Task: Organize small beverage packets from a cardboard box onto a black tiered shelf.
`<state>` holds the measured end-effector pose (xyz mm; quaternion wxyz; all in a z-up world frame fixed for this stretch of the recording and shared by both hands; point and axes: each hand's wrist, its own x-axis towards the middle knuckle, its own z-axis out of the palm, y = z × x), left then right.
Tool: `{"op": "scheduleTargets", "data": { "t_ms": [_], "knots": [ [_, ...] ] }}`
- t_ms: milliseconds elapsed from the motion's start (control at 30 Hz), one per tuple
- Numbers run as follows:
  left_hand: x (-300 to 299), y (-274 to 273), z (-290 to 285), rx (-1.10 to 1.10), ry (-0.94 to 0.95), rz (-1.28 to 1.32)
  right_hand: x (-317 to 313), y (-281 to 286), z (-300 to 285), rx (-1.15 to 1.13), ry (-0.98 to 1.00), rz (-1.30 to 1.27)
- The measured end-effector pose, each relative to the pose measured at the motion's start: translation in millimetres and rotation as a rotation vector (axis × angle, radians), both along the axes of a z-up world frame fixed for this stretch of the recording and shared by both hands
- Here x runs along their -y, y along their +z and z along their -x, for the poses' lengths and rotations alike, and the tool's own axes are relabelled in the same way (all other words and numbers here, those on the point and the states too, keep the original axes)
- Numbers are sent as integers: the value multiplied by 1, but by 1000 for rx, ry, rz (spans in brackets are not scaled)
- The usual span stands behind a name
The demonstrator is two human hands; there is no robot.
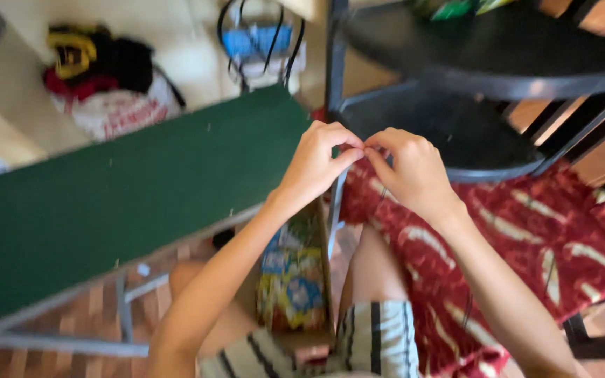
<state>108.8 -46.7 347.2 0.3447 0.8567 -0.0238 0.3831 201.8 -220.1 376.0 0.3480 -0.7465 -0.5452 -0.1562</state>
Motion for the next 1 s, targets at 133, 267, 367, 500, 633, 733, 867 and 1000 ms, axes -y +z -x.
{"op": "scheduleTargets", "data": {
  "t_ms": [133,267,367,500,633,733,867,1000],
  "knots": [
    [-10,-52,46,-161,-70,87,-3,-42,34,-184,91,139],
    [-11,-107,83,-297,-191,224,-8,-94,56,-261,185,267],
    [-17,-148,98,-376,-197,289,-18,-131,68,-362,185,415],
    [-30,-227,105,-542,-125,368,-40,-222,72,-448,168,525],
    [-48,-319,97,-766,-23,393,-68,-311,76,-583,146,597],
    [-65,-411,76,-954,92,315,-95,-377,76,-573,77,713],
    [-76,-500,48,-1204,338,173,-136,-492,64,-422,33,950],
    [-83,-555,31,-1269,462,216,-176,-572,41,-514,19,1132]
  ]
}}
